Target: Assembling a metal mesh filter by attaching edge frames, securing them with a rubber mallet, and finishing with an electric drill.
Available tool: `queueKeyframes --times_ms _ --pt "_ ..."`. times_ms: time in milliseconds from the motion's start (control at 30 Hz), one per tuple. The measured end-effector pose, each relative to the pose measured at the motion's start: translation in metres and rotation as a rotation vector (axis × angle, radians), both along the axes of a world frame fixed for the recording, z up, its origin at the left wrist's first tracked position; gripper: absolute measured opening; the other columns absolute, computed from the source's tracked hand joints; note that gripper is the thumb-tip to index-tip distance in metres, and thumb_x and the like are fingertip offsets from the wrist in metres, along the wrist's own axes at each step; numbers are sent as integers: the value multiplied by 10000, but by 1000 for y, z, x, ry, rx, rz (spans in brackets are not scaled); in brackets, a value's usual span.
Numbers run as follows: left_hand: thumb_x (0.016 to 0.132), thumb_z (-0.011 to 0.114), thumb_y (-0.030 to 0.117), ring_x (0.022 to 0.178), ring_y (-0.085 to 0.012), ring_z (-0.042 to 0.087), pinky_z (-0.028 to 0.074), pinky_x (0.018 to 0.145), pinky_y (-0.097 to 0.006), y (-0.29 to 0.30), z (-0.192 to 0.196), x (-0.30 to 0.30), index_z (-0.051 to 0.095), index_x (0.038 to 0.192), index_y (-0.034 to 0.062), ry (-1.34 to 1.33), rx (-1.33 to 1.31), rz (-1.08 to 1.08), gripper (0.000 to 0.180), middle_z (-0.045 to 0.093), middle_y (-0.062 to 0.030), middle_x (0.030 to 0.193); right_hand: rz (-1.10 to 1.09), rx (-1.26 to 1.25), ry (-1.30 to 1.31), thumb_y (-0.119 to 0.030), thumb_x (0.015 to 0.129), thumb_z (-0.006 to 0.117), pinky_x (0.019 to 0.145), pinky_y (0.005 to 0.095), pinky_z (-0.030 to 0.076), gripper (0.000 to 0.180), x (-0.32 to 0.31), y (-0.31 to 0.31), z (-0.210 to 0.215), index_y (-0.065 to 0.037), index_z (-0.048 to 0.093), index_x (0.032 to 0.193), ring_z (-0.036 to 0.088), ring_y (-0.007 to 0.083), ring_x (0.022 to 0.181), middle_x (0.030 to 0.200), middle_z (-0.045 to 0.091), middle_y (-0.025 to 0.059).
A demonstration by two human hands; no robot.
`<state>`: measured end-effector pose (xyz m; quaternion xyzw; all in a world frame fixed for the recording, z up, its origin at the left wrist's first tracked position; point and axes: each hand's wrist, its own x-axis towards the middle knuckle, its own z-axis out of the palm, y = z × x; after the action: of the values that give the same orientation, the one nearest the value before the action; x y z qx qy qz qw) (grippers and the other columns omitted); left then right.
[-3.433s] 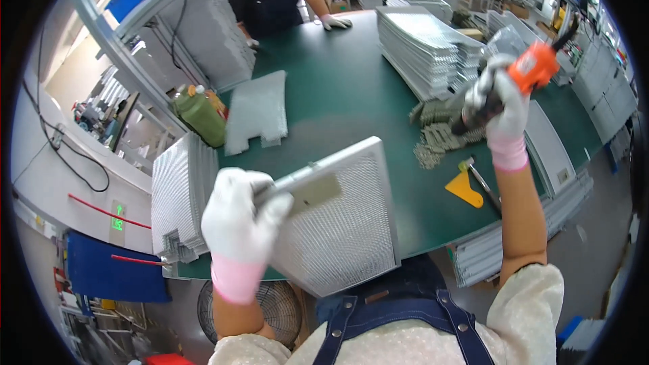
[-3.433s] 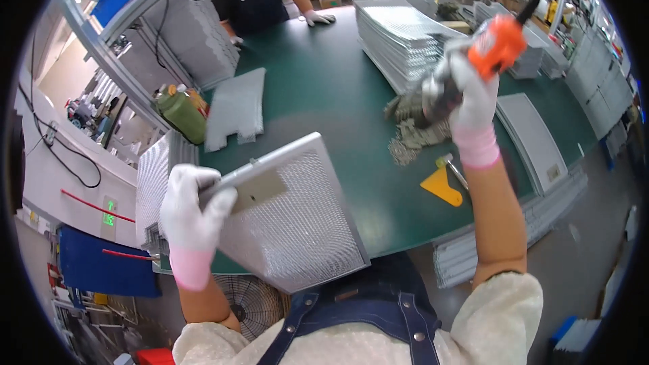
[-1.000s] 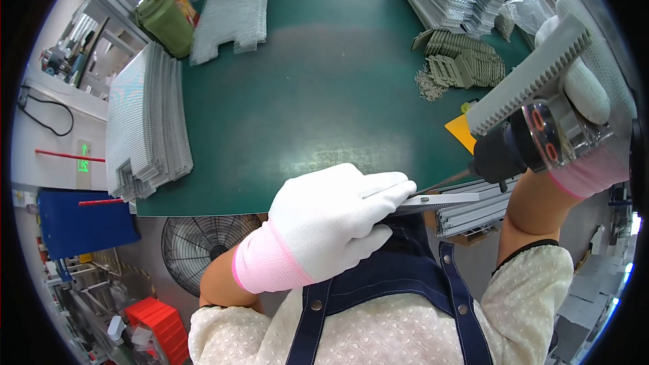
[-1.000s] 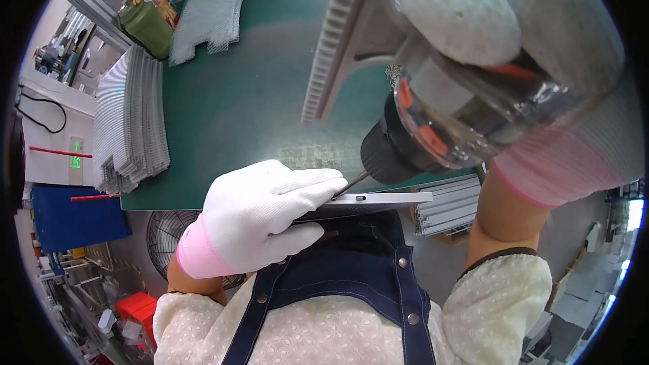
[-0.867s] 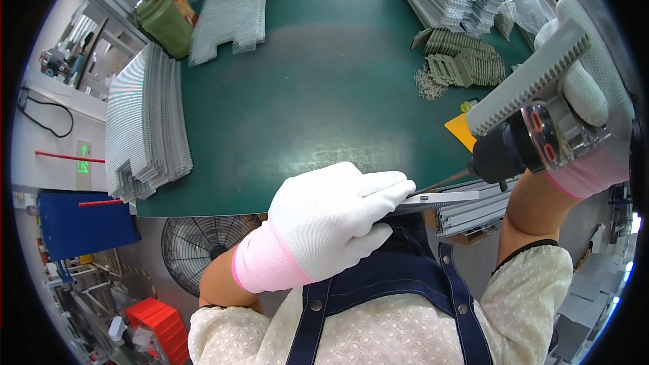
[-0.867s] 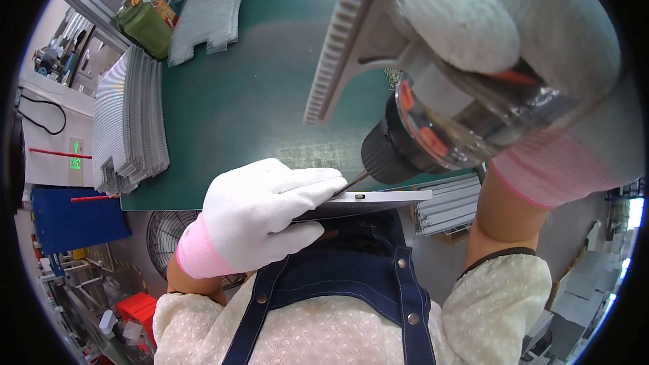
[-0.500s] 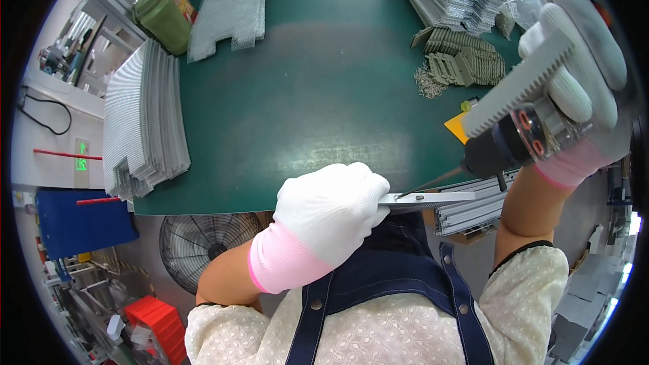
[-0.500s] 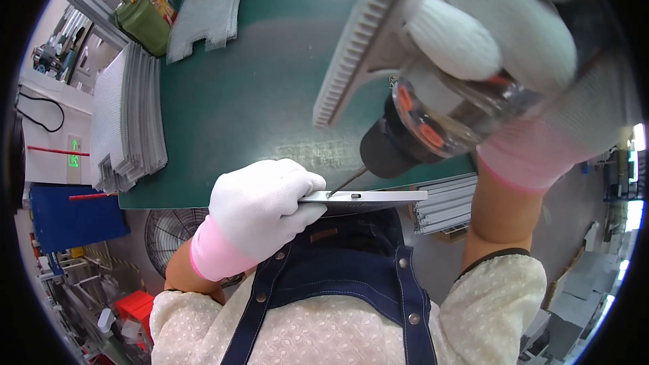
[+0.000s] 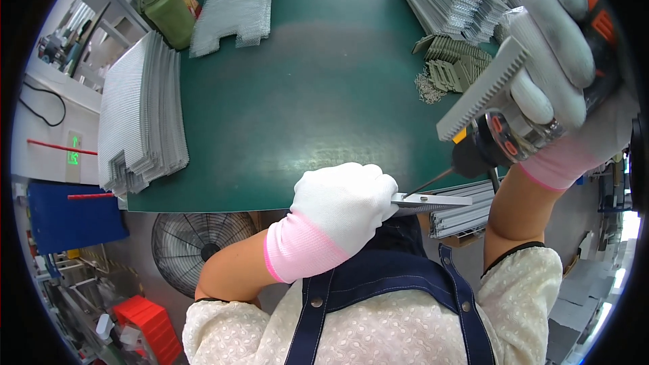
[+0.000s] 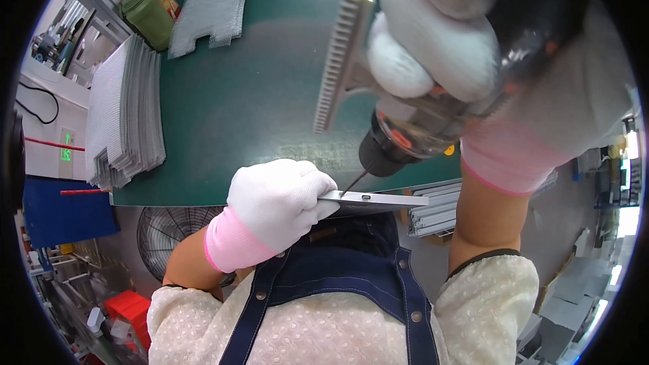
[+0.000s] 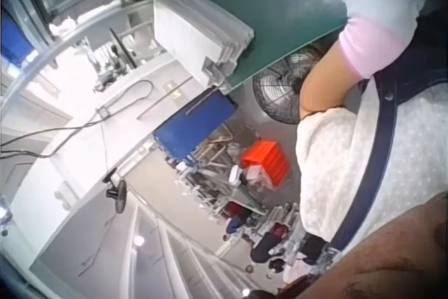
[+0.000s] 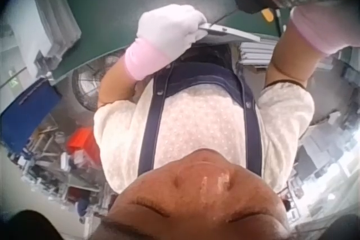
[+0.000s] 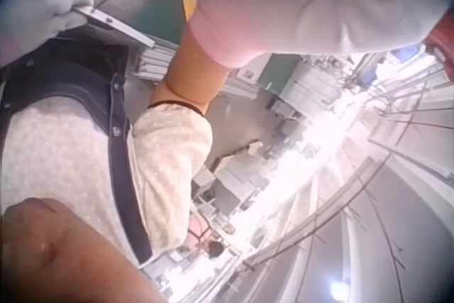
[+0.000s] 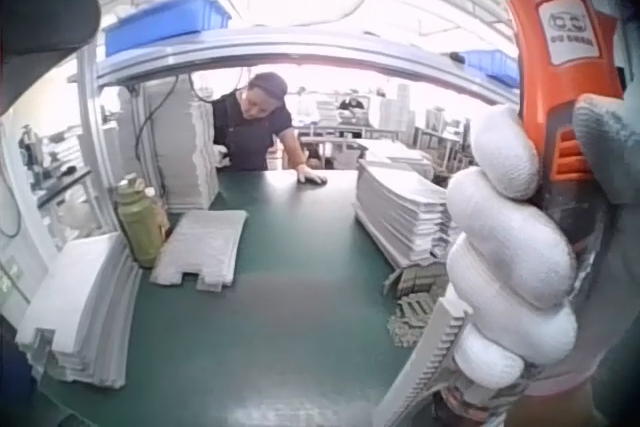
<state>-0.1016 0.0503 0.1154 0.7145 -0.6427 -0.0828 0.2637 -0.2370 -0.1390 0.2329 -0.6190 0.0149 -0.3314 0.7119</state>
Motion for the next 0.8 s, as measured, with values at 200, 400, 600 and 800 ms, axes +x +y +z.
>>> queueKeyframes --times_ms 200,400,600,800 --pt "749 662 262 650 -228 610 467 529 -349 -5 4 1 641 739 147 -5 61 -4 118 586 -33 670 351 -14 -168 -239 888 510 409 231 443 335 49 17 14 44 371 1003 483 88 448 754 545 108" --pt "767 644 255 660 -237 614 487 542 -352 3 -4 -5 654 753 137 17 -37 -90 119 593 -37 682 249 83 -162 -249 866 545 346 226 395 289 48 36 7 -28 359 868 418 86 396 599 422 33" --pt "764 651 276 649 -212 608 471 528 -336 2 5 6 643 801 141 -47 -28 14 140 583 -18 682 307 30 -284 -265 881 522 499 364 533 325 25 17 15 1 386 1008 509 169 478 675 479 88" --pt "768 665 284 662 -208 611 471 549 -316 24 23 28 663 836 140 -33 -49 60 160 604 -25 711 16 64 -429 -242 908 500 440 240 392 307 -8 -19 23 -13 400 1085 457 115 466 698 450 46"
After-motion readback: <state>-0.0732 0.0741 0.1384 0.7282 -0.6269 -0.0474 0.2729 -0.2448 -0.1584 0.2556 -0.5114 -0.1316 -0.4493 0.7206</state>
